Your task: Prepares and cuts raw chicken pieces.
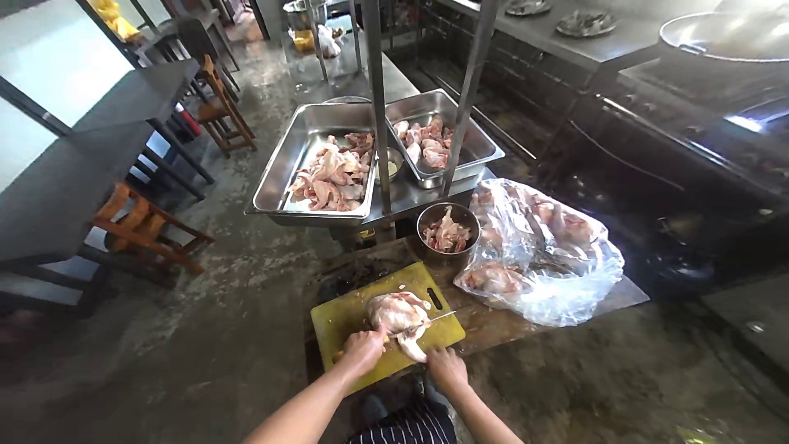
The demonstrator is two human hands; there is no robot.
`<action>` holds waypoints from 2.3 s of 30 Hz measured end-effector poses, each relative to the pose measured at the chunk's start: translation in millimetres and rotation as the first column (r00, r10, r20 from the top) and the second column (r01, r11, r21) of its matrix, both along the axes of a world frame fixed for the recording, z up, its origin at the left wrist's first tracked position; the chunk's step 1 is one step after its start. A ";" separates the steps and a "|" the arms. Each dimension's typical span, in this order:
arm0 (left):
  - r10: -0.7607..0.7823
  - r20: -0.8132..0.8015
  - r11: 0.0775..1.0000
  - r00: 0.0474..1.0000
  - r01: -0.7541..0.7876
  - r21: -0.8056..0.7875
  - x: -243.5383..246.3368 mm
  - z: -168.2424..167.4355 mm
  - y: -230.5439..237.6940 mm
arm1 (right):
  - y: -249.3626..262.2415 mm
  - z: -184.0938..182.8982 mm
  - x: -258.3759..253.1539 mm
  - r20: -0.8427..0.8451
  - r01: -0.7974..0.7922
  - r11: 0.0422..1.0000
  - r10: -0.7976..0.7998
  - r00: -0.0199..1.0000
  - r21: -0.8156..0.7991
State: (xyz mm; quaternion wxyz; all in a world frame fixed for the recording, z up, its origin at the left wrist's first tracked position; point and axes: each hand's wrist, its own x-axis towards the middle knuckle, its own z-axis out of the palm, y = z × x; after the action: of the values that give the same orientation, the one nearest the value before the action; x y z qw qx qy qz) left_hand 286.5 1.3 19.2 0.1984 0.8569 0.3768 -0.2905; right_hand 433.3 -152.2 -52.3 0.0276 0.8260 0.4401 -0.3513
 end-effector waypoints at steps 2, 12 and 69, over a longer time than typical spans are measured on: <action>0.038 -0.011 0.999 0.999 -0.037 0.016 -1.0 1.6 -7.7 | 17.1 19.0 -13.4 0.059 0.003 1.000 -0.004 0.998 0.016; 0.274 0.407 0.960 0.871 -0.272 -0.066 -48.5 -38.3 -65.4 | 4.6 5.7 12.7 -0.130 0.007 0.984 0.016 0.991 0.177; 0.067 0.053 0.995 0.996 -0.070 0.068 -79.7 -3.3 11.4 | 23.3 -2.2 -6.7 -0.236 0.298 0.889 -0.225 0.945 0.348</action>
State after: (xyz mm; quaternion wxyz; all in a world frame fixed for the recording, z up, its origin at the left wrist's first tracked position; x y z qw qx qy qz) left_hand 206.8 12.8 15.9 0.1879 0.8570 0.4106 -0.2483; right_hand 426.7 -128.9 -54.5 -0.2223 0.8303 0.3843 -0.3368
